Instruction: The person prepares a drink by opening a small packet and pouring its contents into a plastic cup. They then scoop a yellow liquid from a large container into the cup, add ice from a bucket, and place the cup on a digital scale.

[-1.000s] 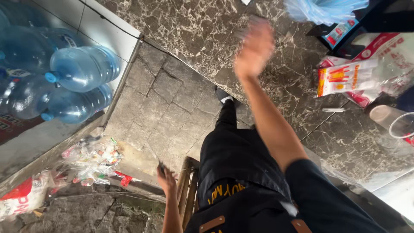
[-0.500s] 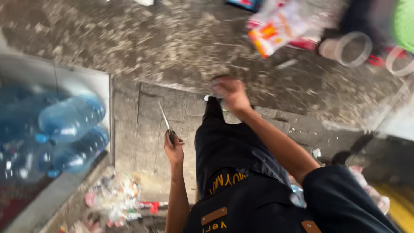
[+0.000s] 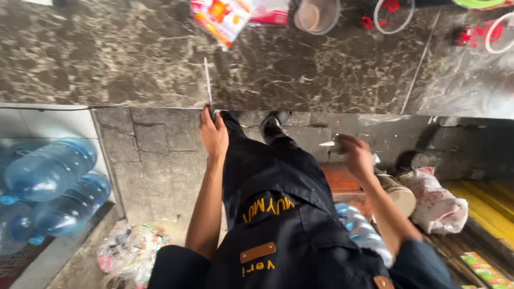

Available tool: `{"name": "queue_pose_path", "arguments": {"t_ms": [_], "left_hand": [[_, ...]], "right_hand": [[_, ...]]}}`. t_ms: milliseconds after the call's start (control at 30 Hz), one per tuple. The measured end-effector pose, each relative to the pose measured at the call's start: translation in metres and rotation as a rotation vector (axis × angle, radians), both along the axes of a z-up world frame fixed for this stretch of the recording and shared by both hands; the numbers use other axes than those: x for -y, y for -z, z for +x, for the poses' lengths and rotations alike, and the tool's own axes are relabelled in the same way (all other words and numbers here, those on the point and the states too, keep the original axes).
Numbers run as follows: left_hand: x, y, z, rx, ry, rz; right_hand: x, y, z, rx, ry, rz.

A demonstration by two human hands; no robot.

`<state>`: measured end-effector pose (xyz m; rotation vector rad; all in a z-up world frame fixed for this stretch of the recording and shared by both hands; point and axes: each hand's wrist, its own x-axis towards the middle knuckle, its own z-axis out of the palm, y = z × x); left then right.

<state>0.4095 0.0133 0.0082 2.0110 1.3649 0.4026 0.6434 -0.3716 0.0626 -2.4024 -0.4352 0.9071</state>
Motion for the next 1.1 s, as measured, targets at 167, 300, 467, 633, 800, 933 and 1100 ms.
{"name": "queue_pose_path", "arguments": {"t_ms": [167,300,467,633,800,933,1100], "left_hand": [[0.026,-0.015,0.05,-0.23,-0.001,-0.098],[0.033,-0.029,0.09,-0.335,0.068,-0.077],[0.027,-0.027,0.118,-0.382,0.101,-0.122],[0.009,-0.002,0.13,-0.339,0.19,-0.125],[-0.008,0.022,0.152,-0.025,0.215,0.091],[-0.025,0.025,0.169,-0.262,0.146,-0.037],[-0.021,0.015,0.178,-0.301,0.208,0.14]], "right_hand": [[-0.029,0.012,0.04,0.254,0.288,0.644],[-0.152,0.066,0.029,0.63,-0.456,0.084],[-0.132,0.086,0.16,0.912,-0.361,0.033],[-0.123,0.092,0.204,0.739,0.177,-0.257],[-0.215,0.097,0.015,0.518,-0.315,-0.053],[-0.148,0.081,0.027,0.607,-0.442,-0.01],[-0.014,0.093,0.141,0.7,0.193,-0.219]]}}
